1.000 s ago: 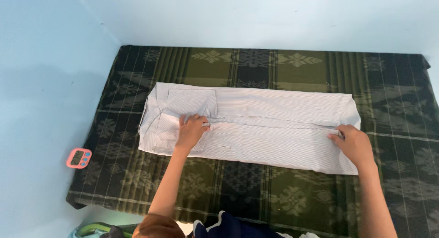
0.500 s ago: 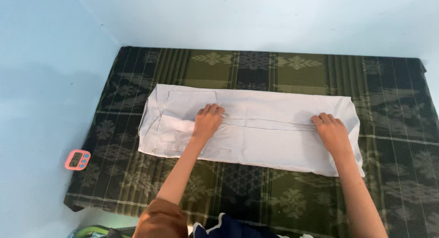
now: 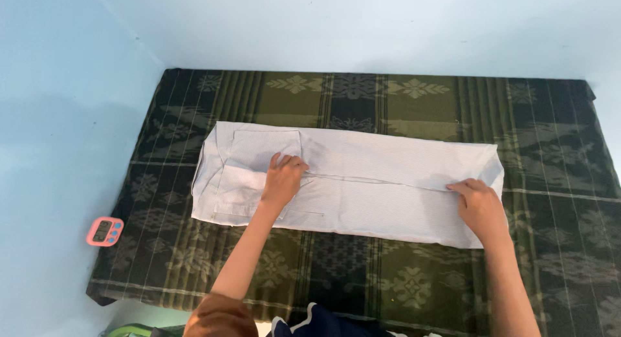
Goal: The person picks up a white shirt and a dark shirt from a laundry basket one at a time, spreads each flat on a bed, and folds them into rectangular bundles.
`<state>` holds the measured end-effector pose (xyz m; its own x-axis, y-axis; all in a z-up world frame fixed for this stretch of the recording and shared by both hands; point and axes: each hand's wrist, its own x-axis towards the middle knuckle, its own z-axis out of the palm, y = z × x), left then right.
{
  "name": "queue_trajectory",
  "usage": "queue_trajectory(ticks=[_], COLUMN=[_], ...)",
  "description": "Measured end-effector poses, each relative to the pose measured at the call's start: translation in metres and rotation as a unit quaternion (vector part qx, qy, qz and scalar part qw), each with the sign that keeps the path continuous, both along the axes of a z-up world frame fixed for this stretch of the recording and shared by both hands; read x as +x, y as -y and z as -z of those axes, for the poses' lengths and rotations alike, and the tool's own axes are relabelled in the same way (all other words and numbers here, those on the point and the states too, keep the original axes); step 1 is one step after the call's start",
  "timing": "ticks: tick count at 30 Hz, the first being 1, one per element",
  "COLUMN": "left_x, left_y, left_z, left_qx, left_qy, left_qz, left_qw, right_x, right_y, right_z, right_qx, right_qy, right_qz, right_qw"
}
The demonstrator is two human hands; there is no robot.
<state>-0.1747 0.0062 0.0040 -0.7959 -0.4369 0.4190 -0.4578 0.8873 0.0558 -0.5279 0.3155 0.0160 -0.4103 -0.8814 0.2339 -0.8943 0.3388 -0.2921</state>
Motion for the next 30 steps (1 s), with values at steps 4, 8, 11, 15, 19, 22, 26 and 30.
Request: queue_trajectory(ticks=[4,8,11,15,19,22,26,30], left_x=[-0.041,-0.127,-0.156,-0.147,-0.140,-0.144,-0.149,-0.151], left_y=[-0.031,-0.067,-0.054,-0.038,-0.037,-0.049,-0.105,-0.145], left_z=[0.017,0.042,0.049,0.053,0.054,0.057,0.057,0.055], left_qx=[0.030,0.121,0.114,0.137,0.139,0.113,0.110,0.129], left_qy=[-0.055,-0.021,-0.019,-0.024,-0.009,0.023,0.021,0.026], left_qz=[0.010,0.018,-0.076,-0.078,-0.082,-0.121,-0.044,0.025], left_qw=[0.998,0.992,0.990,0.987,0.987,0.986,0.993,0.991], right_x=[0.010,0.040,0.044,0.005,-0.048,-0.062,-0.020,0.000], right_y=[0.027,0.106,0.130,0.110,0.059,0.025,0.009,0.000], right_z=[0.007,0.039,0.056,0.066,0.065,0.058,0.059,0.062], right_qx=[-0.136,-0.110,-0.026,0.025,0.020,0.005,-0.070,-0.025], right_qy=[-0.038,-0.044,-0.028,-0.022,-0.003,-0.032,-0.029,0.004], right_qz=[0.009,-0.003,0.036,0.090,0.172,0.219,0.212,0.228], right_qw=[0.990,0.993,0.999,0.995,0.985,0.975,0.974,0.973])
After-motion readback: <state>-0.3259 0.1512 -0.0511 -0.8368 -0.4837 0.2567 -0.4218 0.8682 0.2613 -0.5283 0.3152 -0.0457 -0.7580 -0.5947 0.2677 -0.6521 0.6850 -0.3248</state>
